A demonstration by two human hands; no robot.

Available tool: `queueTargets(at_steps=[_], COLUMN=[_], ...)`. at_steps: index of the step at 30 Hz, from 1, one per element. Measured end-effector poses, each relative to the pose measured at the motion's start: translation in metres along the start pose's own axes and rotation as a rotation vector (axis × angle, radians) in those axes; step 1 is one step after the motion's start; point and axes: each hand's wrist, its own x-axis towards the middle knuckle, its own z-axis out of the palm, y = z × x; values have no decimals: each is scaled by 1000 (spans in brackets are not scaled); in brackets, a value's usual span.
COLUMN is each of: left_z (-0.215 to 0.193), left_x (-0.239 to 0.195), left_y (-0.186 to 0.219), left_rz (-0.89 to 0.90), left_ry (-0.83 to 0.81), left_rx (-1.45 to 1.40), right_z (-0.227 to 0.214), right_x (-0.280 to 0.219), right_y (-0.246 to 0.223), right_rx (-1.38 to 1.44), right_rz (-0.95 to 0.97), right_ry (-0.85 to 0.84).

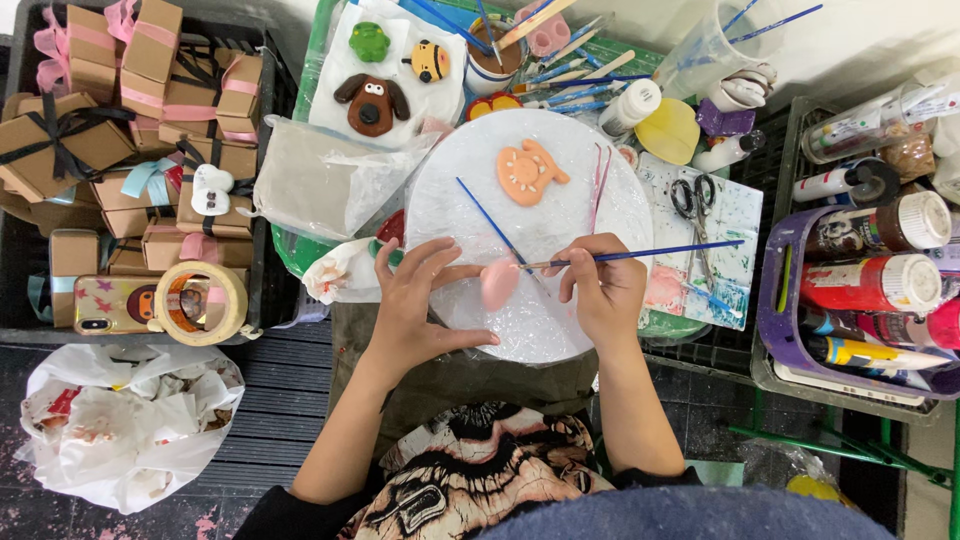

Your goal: The person applies a liquid to two small figures using a brush while they are on a rotating plate. They rotate the plate by hand and pick up the figures to apply the liquid to different sides.

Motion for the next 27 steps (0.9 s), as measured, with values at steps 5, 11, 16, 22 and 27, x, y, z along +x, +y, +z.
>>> queueTargets(at_steps=[5,11,16,22,27], left_z=[0,-2,0,11,18], left_x=[0,5,11,13,16], left_y=[3,16,31,42,49], left_rz=[-1,-11,-52,-27,76], left_ry=[7,4,-2,-64,-54], left_rx=[1,42,51,2,27], right_z=[-4,-11,-17,-19,-25], right_x=[-2,-30,-44,-65,-71], right_y=[1,7,15,16,16], right_rx=[71,26,129,63,133], right_rz=[-25,-83,-84,-72,-50], right_ry=[31,59,184,274,358])
